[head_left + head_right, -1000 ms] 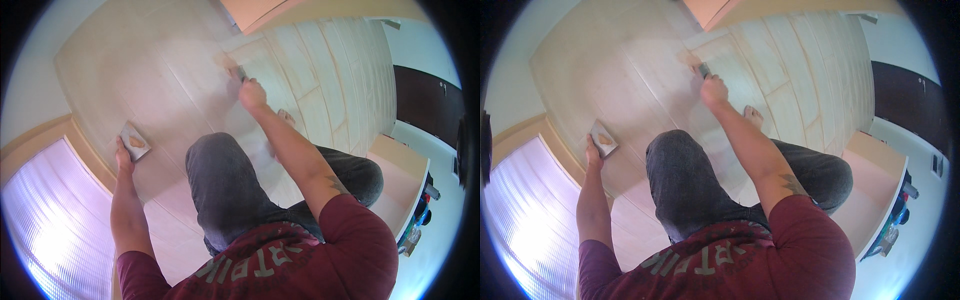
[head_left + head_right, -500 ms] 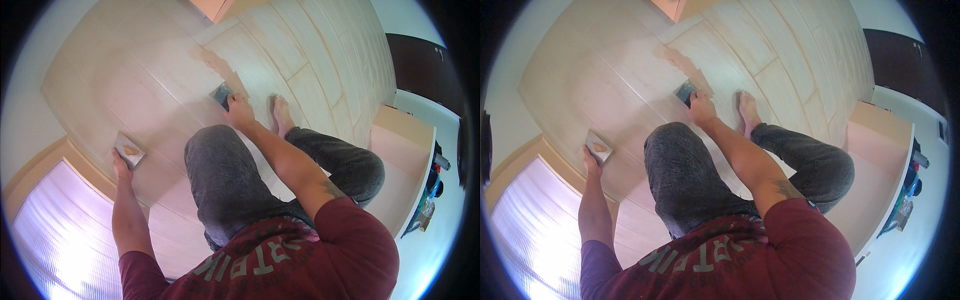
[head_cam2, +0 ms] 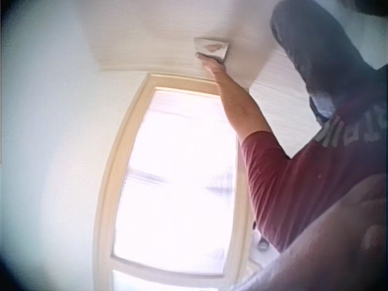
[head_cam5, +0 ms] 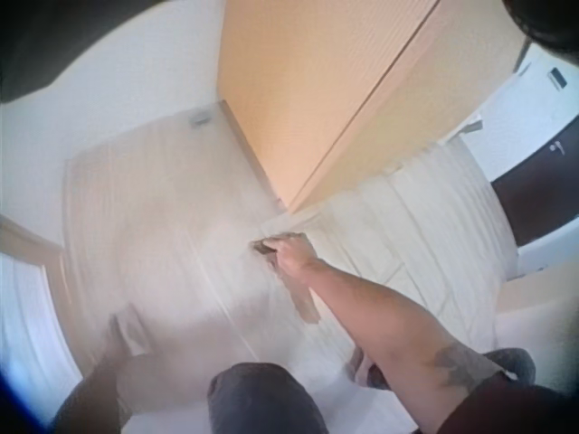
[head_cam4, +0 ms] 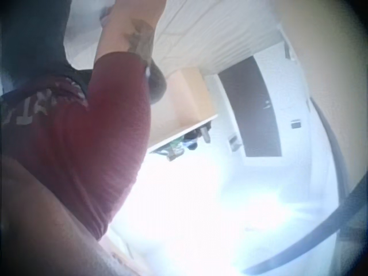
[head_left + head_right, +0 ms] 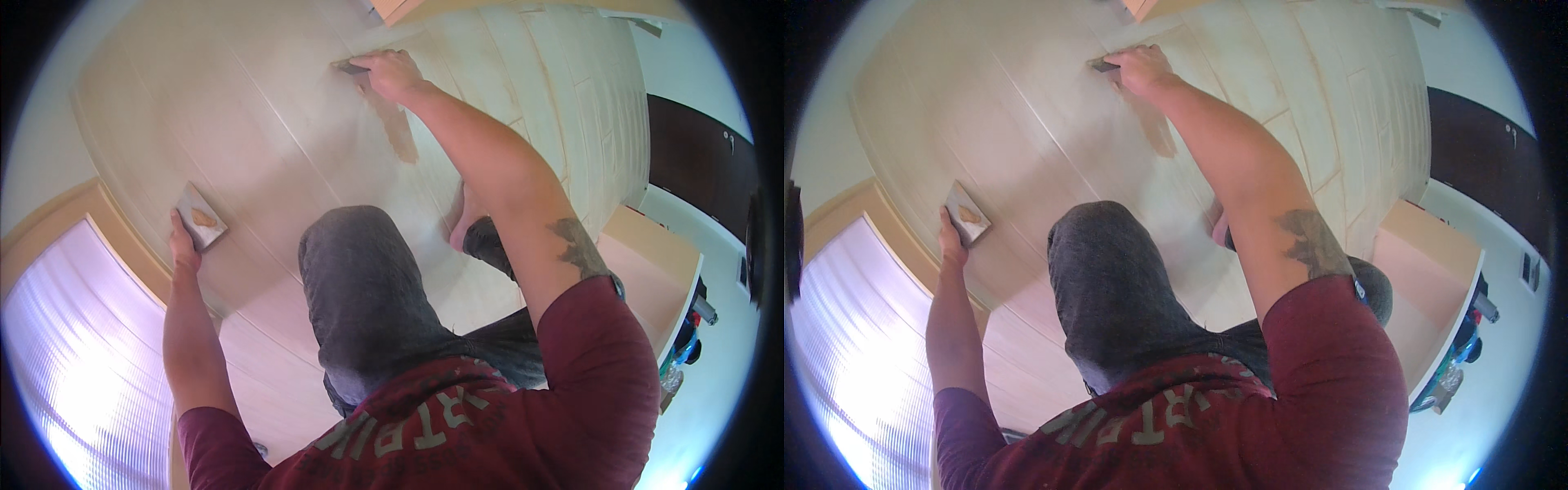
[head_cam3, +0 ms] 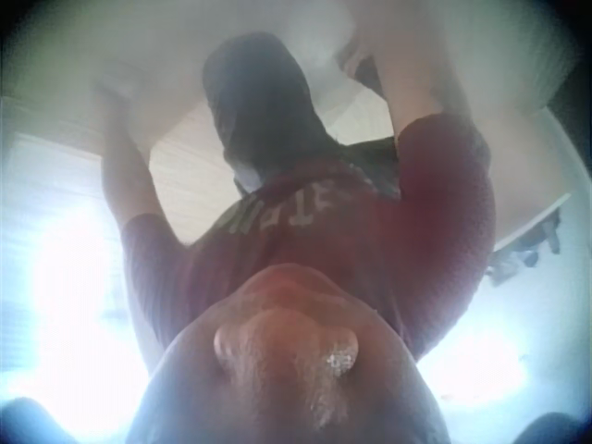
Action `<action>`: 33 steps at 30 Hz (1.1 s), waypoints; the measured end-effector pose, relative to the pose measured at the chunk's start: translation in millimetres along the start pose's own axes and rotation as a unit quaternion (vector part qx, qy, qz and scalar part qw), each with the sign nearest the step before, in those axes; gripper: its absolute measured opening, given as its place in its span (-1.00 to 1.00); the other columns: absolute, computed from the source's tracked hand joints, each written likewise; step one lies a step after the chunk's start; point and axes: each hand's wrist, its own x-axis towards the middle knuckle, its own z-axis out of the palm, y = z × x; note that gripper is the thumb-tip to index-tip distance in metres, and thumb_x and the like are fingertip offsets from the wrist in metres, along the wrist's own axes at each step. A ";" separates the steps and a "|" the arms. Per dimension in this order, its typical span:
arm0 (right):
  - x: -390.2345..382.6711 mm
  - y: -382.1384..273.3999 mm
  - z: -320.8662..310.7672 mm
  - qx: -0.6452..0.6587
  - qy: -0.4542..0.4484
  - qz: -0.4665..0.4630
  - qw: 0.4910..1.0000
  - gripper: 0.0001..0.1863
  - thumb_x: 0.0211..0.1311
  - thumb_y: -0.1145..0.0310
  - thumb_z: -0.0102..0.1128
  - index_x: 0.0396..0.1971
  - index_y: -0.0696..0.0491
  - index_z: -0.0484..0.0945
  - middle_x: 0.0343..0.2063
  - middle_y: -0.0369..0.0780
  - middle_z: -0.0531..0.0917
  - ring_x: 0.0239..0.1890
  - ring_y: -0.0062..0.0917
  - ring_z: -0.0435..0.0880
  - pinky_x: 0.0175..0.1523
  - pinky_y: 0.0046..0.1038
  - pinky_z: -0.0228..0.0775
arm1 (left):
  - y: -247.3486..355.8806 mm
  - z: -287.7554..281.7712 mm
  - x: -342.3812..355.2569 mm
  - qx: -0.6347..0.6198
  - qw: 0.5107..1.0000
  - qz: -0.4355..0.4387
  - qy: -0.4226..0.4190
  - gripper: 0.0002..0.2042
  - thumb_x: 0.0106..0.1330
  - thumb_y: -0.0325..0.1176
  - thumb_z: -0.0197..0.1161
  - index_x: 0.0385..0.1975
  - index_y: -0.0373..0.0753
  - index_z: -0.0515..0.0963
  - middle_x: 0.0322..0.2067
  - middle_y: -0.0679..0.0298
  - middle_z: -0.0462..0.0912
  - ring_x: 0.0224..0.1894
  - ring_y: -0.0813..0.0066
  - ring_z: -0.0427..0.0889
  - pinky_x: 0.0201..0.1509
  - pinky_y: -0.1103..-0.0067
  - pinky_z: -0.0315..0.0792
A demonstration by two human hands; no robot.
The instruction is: The person applies grout to the gaps between floor tiles using a grout float and a trowel. They spread the grout across the surface and work it into the joints, then scrape off the excess. The person briefly moves to a countertop to gather more grout before returning to the floor to continue the task.
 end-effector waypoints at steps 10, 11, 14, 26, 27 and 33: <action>-97.3 4.9 0.0 -0.088 -0.257 0.006 0.962 -0.56 0.27 0.33 0.14 0.12 -0.28 0.73 -0.09 -0.23 0.80 0.00 -0.21 0.74 0.11 -0.11 0.55 | -2.1 -0.4 8.1 -0.039 0.999 -0.003 -0.028 -0.12 0.52 0.34 0.09 0.43 -0.47 0.34 0.33 0.09 0.53 0.29 0.20 0.58 0.40 0.38 0.44; -114.3 5.8 -2.1 -0.076 -0.251 0.008 0.965 -0.56 0.26 0.34 0.15 0.11 -0.28 0.73 -0.09 -0.24 0.80 0.00 -0.22 0.74 0.11 -0.11 0.54 | -2.1 0.2 8.1 -0.045 0.998 0.003 -0.039 -0.12 0.52 0.34 0.09 0.43 -0.47 0.34 0.34 0.09 0.52 0.30 0.20 0.57 0.41 0.39 0.44; -165.6 5.7 -0.3 -0.047 -0.251 0.026 0.966 -0.56 0.21 0.38 0.17 0.08 -0.26 0.74 -0.07 -0.27 0.78 0.00 -0.23 0.72 0.13 -0.11 0.52 | -3.1 0.4 9.7 -0.032 0.999 -0.010 -0.019 -0.16 0.54 0.31 0.08 0.47 -0.40 0.31 0.35 0.12 0.51 0.30 0.19 0.57 0.39 0.34 0.47; -296.7 -15.1 16.3 0.123 -0.123 0.376 0.910 -0.54 0.30 0.47 0.07 0.19 0.00 0.64 0.09 0.03 0.70 0.11 -0.02 0.70 0.22 -0.03 0.53 | -2.1 1.3 12.5 -0.026 0.999 -0.006 -0.039 -0.16 0.55 0.31 0.06 0.53 -0.33 0.26 0.41 0.18 0.44 0.36 0.22 0.49 0.43 0.39 0.41; -298.6 -24.5 17.7 0.115 -0.097 0.393 0.907 -0.54 0.32 0.45 0.06 0.21 0.01 0.63 0.06 0.03 0.71 0.09 -0.03 0.71 0.20 -0.04 0.56 | -0.6 2.2 11.0 -0.025 0.999 -0.010 -0.024 -0.17 0.56 0.31 0.05 0.54 -0.30 0.26 0.41 0.19 0.43 0.37 0.23 0.49 0.42 0.39 0.41; -282.9 -79.4 45.7 0.053 -0.079 0.412 0.906 -0.49 0.37 0.40 0.08 0.32 0.07 0.51 0.03 0.05 0.68 0.09 -0.04 0.70 0.20 -0.05 0.58 | 6.2 9.3 1.1 -0.009 1.000 -0.020 0.007 -0.16 0.53 0.34 0.07 0.54 -0.24 0.26 0.40 0.22 0.45 0.36 0.26 0.49 0.41 0.37 0.43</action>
